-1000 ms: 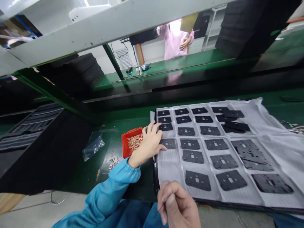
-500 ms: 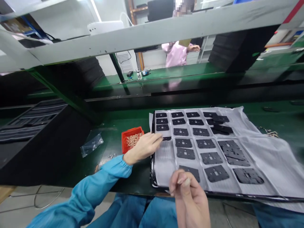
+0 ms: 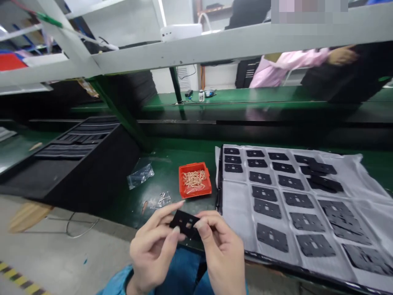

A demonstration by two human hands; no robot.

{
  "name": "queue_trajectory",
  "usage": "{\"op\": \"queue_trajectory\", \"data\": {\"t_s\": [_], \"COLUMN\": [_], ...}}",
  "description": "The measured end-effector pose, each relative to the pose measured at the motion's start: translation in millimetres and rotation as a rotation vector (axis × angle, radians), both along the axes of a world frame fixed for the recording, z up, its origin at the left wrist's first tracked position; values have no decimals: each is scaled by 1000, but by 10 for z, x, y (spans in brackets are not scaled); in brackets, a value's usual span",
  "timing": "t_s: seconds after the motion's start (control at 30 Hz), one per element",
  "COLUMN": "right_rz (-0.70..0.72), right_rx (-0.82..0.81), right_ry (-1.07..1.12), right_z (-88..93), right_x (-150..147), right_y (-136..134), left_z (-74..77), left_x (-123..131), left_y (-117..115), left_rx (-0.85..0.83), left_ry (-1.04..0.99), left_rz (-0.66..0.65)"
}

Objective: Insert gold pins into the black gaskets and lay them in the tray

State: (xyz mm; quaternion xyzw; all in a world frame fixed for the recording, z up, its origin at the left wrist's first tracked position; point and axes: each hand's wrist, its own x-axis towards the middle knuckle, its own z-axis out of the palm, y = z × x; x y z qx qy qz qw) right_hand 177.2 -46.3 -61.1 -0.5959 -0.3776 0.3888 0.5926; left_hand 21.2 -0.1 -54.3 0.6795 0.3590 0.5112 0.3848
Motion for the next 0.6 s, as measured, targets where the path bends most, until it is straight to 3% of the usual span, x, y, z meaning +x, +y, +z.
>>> {"op": "queue_trajectory", "data": {"t_s": [0.07, 0.13, 0.23, 0.37, 0.6], "right_rz": [52, 106, 91, -38, -42], "right_rx": [-17, -43, -61, -21, -18], "right_ry": [-63, -81, -49, -62, -168], "right_z": [7, 3, -18, -11, 31], "right_x": [-65, -114, -175, -253, -259], "right_y": [53, 99, 155, 177, 195], "left_z": [39, 56, 60, 60, 74], "left_x": [-74, -147, -206, -162, -91], "left_y": [16, 64, 118, 112, 120], "left_rx": [-268, -540, -818, -947, -973], "left_ry": [-90, -199, -276, -294, -321], "left_rz": [10, -64, -140, -68, -147]}}
